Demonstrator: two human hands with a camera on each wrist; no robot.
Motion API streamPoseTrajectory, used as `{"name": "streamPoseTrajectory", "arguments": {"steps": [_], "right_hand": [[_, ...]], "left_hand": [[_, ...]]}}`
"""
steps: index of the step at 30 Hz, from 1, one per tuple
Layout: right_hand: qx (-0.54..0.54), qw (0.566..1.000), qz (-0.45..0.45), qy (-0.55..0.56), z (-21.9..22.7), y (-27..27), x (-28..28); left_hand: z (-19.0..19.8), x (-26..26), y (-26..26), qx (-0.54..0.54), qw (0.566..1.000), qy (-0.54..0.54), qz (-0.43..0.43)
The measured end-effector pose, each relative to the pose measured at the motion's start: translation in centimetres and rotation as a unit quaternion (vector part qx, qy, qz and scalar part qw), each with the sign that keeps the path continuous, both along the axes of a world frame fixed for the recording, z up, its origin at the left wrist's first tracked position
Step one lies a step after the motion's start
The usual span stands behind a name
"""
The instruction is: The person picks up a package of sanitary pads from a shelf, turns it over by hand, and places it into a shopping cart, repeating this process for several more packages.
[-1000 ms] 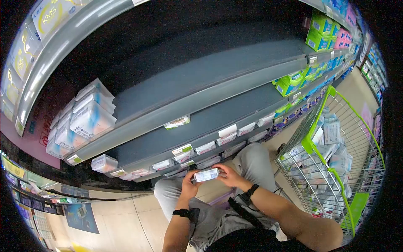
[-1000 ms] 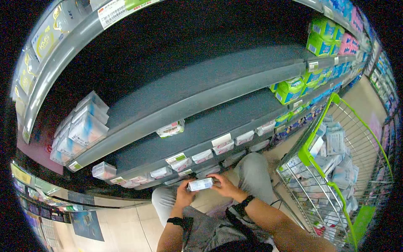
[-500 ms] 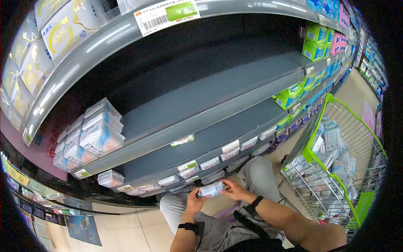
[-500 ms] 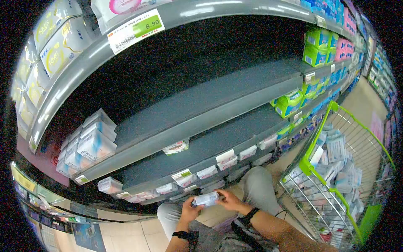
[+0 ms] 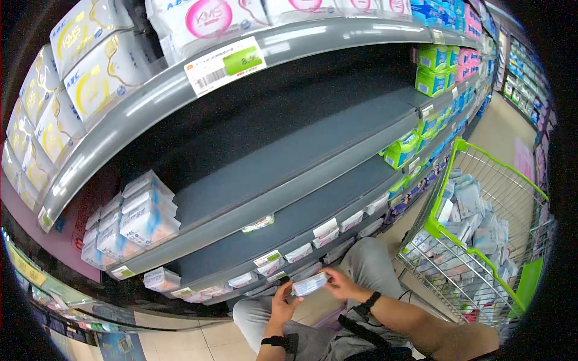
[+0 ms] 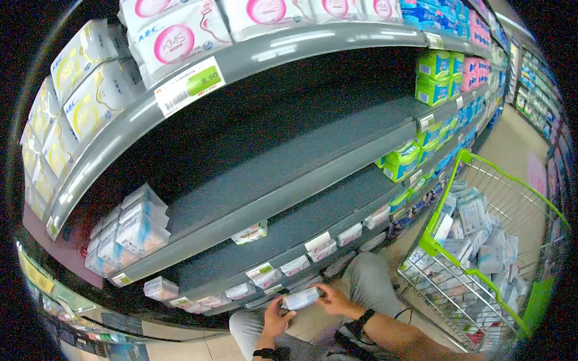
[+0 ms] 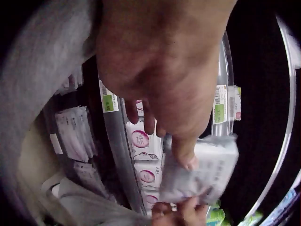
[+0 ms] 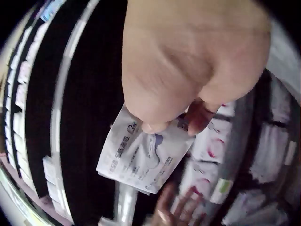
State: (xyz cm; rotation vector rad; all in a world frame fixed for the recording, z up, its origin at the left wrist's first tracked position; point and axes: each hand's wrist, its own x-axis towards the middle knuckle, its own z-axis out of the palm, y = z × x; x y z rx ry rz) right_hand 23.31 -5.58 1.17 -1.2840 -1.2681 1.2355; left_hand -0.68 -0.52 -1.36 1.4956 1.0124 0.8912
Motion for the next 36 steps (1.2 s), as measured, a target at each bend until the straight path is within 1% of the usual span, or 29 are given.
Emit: {"name": "streamPoseTrajectory", "arguments": {"steps": [1, 3, 4, 5, 6, 7, 8, 9, 12, 13, 15, 16, 17, 18, 19, 20, 22, 23, 24, 26, 27, 28, 29, 32, 33, 35, 36], "right_hand": [[0.052, 0.998, -0.039, 0.004, 0.4, 0.0, 0.9], [0.153, 0.981, -0.114, 0.014, 1.4, -0.3, 3.6], [0.176, 0.969, -0.160, 0.069, 4.2, -0.7, 4.6], [0.197, 0.950, -0.207, 0.123, 8.2, -1.6, 6.1], [0.249, 0.943, -0.213, 0.064, 11.3, -2.4, 8.2], [0.270, 0.907, -0.285, 0.153, 15.2, -3.1, 8.2], [0.336, 0.856, -0.292, 0.261, 16.6, -3.4, 9.5], [0.375, 0.827, -0.306, 0.285, 19.0, -4.2, 10.5], [0.458, 0.718, -0.398, 0.340, 23.5, -6.5, 13.6], [0.484, 0.698, -0.398, 0.346, 25.1, -7.1, 14.2], [0.531, 0.657, -0.394, 0.362, 27.4, -7.8, 15.1], [0.529, 0.655, -0.383, 0.381, 27.7, -8.1, 15.7], [0.525, 0.653, -0.373, 0.399, 27.9, -8.5, 16.2], [0.520, 0.651, -0.363, 0.418, 27.9, -8.9, 16.6], [0.514, 0.630, -0.349, 0.466, 27.8, -9.1, 16.8], [0.508, 0.624, -0.353, 0.477, 27.5, -9.3, 17.2], [0.494, 0.614, -0.359, 0.500, 26.5, -9.5, 18.2], [0.488, 0.611, -0.347, 0.519, 25.4, -9.7, 19.0], [0.481, 0.608, -0.333, 0.537, 24.2, -10.0, 20.1], [0.470, 0.608, -0.313, 0.558, 23.9, -9.7, 20.3], [0.467, 0.611, -0.307, 0.561, 24.5, -9.6, 19.9], [0.462, 0.616, -0.299, 0.564, 25.9, -9.3, 19.2], [0.433, 0.600, -0.350, 0.575, 27.7, -8.9, 17.7], [0.487, 0.694, -0.254, 0.466, 28.4, -6.5, 15.4], [0.466, 0.699, -0.243, 0.485, 30.0, -5.8, 13.5], [0.523, 0.733, -0.225, 0.373, 29.7, -2.7, 10.9], [0.551, 0.742, -0.215, 0.316, 29.7, -1.3, 9.4]], "left_hand": [[0.5, -0.1, -0.1, 0.006, 1.000, -0.001, -0.015], [0.7, -0.5, 0.0, -0.041, 0.999, -0.022, -0.020], [0.6, -0.7, 0.0, -0.065, 0.997, -0.032, -0.024], [-0.5, -0.8, 0.2, -0.083, 0.995, -0.059, -0.025], [-0.6, -0.8, 0.0, -0.085, 0.995, -0.044, -0.034], [-0.4, -0.7, -0.1, -0.086, 0.995, -0.029, -0.045], [-0.4, -0.4, 0.0, -0.086, 0.994, -0.015, -0.059], [-1.2, -0.4, 0.3, -0.094, 0.993, -0.007, -0.068], [-2.0, -0.2, 0.4, -0.070, 0.992, 0.036, -0.094], [-2.1, -0.1, 0.5, -0.081, 0.992, 0.012, -0.098], [-1.5, 0.1, 0.2, -0.091, 0.992, 0.013, -0.088], [-0.8, 0.2, -0.1, -0.097, 0.992, 0.014, -0.082], [0.0, 0.4, -0.2, -0.091, 0.992, 0.041, -0.079], [-0.6, 0.2, -0.2, -0.090, 0.992, 0.045, -0.080], [-1.5, 0.0, -0.2, -0.089, 0.992, 0.049, -0.081], [-2.5, -0.4, -0.2, -0.087, 0.991, 0.052, -0.081], [-2.5, -0.4, -0.3, -0.050, 0.994, 0.056, -0.083], [-2.5, -0.6, -0.4, -0.032, 0.995, 0.056, -0.082], [-2.6, -0.8, -0.3, -0.031, 0.993, 0.076, -0.083], [-2.8, -1.1, -0.2, -0.031, 0.990, 0.113, -0.084], [-2.1, -0.9, -0.4, -0.037, 0.991, 0.107, -0.076], [-1.0, -0.5, -0.7, -0.044, 0.992, 0.099, -0.066], [-0.4, -0.3, -0.9, -0.050, 0.993, 0.090, -0.053], [-2.5, -0.7, -0.1, -0.035, 0.984, 0.154, -0.082], [-2.9, -0.7, 0.2, -0.029, 0.985, 0.149, -0.085], [-3.3, -0.5, 0.5, -0.014, 0.986, 0.141, -0.091], [-3.1, -0.5, 0.4, -0.002, 0.984, 0.154, -0.087]]}}
